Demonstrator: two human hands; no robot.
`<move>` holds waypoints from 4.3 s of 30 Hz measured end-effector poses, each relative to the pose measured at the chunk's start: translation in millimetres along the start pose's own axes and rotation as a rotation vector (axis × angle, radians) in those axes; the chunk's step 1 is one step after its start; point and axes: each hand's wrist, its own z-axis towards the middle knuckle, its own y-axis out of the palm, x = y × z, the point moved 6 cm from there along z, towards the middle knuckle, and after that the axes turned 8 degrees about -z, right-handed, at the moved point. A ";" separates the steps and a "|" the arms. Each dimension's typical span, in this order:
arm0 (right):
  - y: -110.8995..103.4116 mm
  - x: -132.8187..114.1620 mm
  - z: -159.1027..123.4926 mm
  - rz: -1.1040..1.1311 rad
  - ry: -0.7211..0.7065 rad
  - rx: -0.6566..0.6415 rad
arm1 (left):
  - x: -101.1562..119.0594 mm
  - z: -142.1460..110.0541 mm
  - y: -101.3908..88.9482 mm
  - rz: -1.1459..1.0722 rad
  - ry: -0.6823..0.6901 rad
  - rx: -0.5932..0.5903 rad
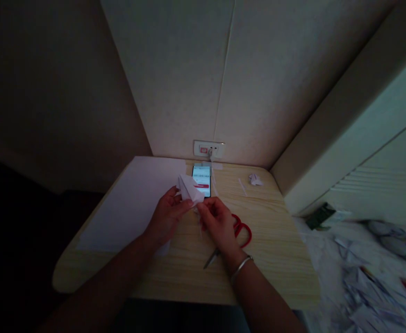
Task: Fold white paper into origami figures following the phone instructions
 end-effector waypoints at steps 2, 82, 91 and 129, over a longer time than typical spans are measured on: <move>-0.7 2.2 0.0 0.022 0.026 -0.001 | -0.6 -0.1 1.5 0.038 0.006 -0.035; 4.2 2.5 -1.5 0.003 0.034 -0.082 | -1.4 -0.4 -2.7 0.168 -0.047 -0.041; -14.8 -6.2 2.0 -0.102 -0.059 0.114 | 6.2 2.7 -6.2 0.316 0.023 0.001; -5.0 -27.9 -4.0 -0.824 -0.388 -0.179 | -11.8 5.5 -14.0 0.057 -0.148 0.016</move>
